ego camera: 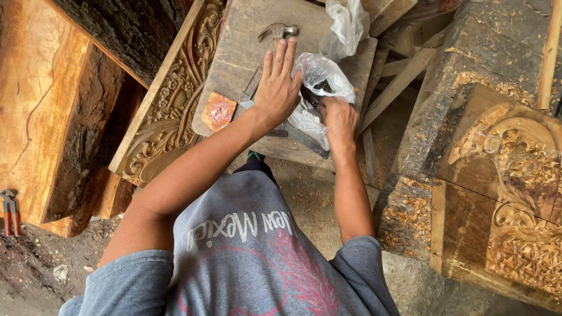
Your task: The person applies a pinkish wood filler to the edges and corners of a wooden cabinet using a small putty knife. They smooth the filler into the seams and then scrape excess material off the blade onto a small wooden block.
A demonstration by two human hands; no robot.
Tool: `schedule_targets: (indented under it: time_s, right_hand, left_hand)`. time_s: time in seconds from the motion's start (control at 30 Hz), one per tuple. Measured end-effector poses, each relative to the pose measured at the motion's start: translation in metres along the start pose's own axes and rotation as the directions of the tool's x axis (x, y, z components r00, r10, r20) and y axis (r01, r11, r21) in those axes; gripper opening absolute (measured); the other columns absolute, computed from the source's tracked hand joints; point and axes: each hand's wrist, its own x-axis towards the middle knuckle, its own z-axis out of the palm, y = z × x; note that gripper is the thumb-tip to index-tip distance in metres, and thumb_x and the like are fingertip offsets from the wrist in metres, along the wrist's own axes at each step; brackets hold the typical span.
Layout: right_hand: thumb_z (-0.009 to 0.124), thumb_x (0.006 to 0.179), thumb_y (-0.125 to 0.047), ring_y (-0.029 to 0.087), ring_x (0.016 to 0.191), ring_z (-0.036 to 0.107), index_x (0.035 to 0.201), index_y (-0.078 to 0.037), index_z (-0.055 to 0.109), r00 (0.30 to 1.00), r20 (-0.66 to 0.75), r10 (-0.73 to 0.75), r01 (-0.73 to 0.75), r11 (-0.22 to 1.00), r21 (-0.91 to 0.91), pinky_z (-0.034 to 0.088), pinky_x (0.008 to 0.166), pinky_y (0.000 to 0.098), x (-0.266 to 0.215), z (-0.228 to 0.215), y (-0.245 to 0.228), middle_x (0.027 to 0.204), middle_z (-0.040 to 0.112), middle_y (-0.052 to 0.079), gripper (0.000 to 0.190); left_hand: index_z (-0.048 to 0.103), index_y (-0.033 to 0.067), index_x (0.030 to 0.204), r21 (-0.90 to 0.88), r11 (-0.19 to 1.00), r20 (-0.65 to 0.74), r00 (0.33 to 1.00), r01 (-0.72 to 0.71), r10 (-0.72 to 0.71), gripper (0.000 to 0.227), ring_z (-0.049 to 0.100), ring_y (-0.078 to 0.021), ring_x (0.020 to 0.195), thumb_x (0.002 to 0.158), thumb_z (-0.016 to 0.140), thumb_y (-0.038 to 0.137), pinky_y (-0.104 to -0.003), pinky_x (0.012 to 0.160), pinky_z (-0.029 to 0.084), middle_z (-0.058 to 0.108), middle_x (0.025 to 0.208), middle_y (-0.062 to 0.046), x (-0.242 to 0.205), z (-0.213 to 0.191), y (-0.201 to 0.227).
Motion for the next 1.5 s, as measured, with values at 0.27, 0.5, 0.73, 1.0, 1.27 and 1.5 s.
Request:
schedule_targets:
  time_s: [0.27,0.5,0.73,1.0,1.27,1.5]
  right_hand:
    - [0.085,0.084,-0.005,0.015,0.072,0.067,0.099,-0.001,0.079,0.968,-0.138,0.211,-0.128,0.883,0.452,0.054,0.064,0.0287,-0.030,-0.048,-0.006,0.086,0.070,0.010,0.016]
    - [0.087,0.084,-0.002,0.009,0.068,0.056,0.098,0.002,0.078,0.946,-0.130,0.298,-0.157,0.768,0.621,0.048,0.062,0.0246,-0.035,-0.049,-0.008,0.081,0.066,0.006,0.016]
    - [0.086,0.085,-0.002,0.012,0.071,0.066,0.099,0.003,0.078,0.957,-0.205,0.205,-0.080,0.867,0.492,0.053,0.063,0.0277,-0.037,-0.044,-0.009,0.088,0.070,0.009,0.017]
    - [0.078,0.086,-0.004,0.031,0.086,0.072,0.110,-0.002,0.078,0.992,-0.081,0.092,-0.067,0.962,0.263,0.056,0.075,0.0411,-0.033,-0.063,-0.031,0.100,0.072,0.017,0.024]
    - [0.081,0.087,-0.008,0.037,0.097,0.067,0.122,-0.005,0.075,0.994,-0.070,0.086,-0.070,0.975,0.213,0.052,0.085,0.0455,-0.016,-0.085,-0.052,0.105,0.068,0.018,0.036]
    - [0.088,0.069,-0.011,0.039,0.104,0.057,0.124,0.000,0.072,0.992,-0.123,0.000,0.014,0.994,0.111,0.047,0.091,0.0459,-0.015,-0.089,-0.054,0.111,0.063,0.021,0.058]
  left_hand:
    - [0.063,0.0014,0.135,-0.004,1.000,-0.002,1.000,-0.004,0.004,0.045,0.010,-0.0516,0.157,0.091,0.066,0.013,-0.064,0.125,0.018,0.011,0.167,-0.037,-0.006,-0.010,0.003]
    - [0.060,0.0022,0.139,-0.089,0.995,-0.018,0.999,-0.043,0.041,0.046,0.012,-0.0494,0.156,0.094,0.061,0.009,-0.065,0.125,0.017,0.017,0.166,-0.033,-0.009,-0.010,0.013]
    - [0.044,-0.0068,0.150,-0.056,0.997,0.089,0.995,0.043,-0.038,0.062,0.029,-0.0485,0.149,0.091,0.057,0.002,-0.059,0.122,0.026,0.019,0.166,-0.029,0.001,-0.011,0.017]
    - [0.030,-0.0109,0.154,-0.117,0.988,0.155,0.985,0.098,-0.080,0.067,0.067,-0.0373,0.109,0.092,0.055,-0.005,-0.044,0.094,0.056,0.015,0.172,-0.023,0.008,-0.017,0.010]
    - [0.024,-0.0084,0.157,-0.160,0.984,0.093,0.994,0.079,-0.065,0.085,0.074,-0.0348,0.096,0.079,0.058,-0.012,-0.041,0.073,0.060,0.011,0.170,-0.029,0.004,-0.023,0.009]
    - [0.012,0.0051,0.165,-0.240,0.962,0.132,0.986,0.132,-0.102,0.103,0.073,-0.0431,0.086,0.075,0.059,-0.014,-0.044,0.065,0.060,0.008,0.163,-0.040,-0.006,-0.033,0.004]
